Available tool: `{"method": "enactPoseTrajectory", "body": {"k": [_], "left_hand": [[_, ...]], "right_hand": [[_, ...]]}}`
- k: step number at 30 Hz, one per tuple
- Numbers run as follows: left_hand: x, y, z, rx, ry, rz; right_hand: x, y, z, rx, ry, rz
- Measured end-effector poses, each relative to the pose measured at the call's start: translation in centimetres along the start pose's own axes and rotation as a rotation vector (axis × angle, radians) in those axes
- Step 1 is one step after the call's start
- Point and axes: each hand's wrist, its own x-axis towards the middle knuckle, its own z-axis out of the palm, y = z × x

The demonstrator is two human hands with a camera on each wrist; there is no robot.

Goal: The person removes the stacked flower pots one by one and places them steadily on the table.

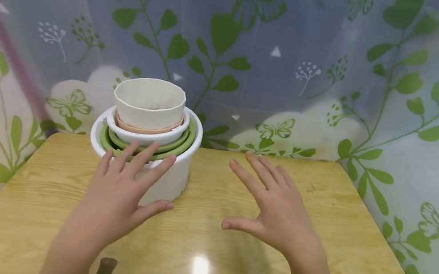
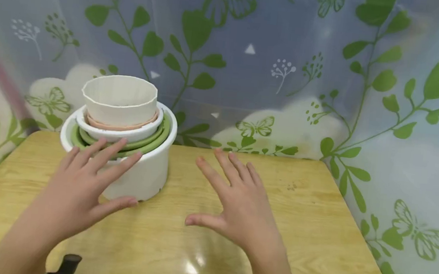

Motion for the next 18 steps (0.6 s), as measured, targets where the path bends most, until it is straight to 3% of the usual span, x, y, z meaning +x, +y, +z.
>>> {"method": "enactPoseTrajectory", "body": {"k": [4,7,13,18], "left_hand": [[0.3,-0.9,0.0,-0.004,0.094,0.039],[0.4,-1.5,0.3,-0.015,0.136,0.044],[0.2,-2.1,0.5,-0.029,0.161,0.031],[0.6,-2.7,0.4,-0.024,0.17,0.024]], "right_hand": [[0.9,0.0,1.2,0.037,0.131,-0.092],[1.5,-0.2,2.6,0.065,0.181,-0.136],[2.8,-1.2,5.1,0.137,0.186,-0.197],[5.8,-1.9,6.0,0.159,0.204,-0.251]]}}
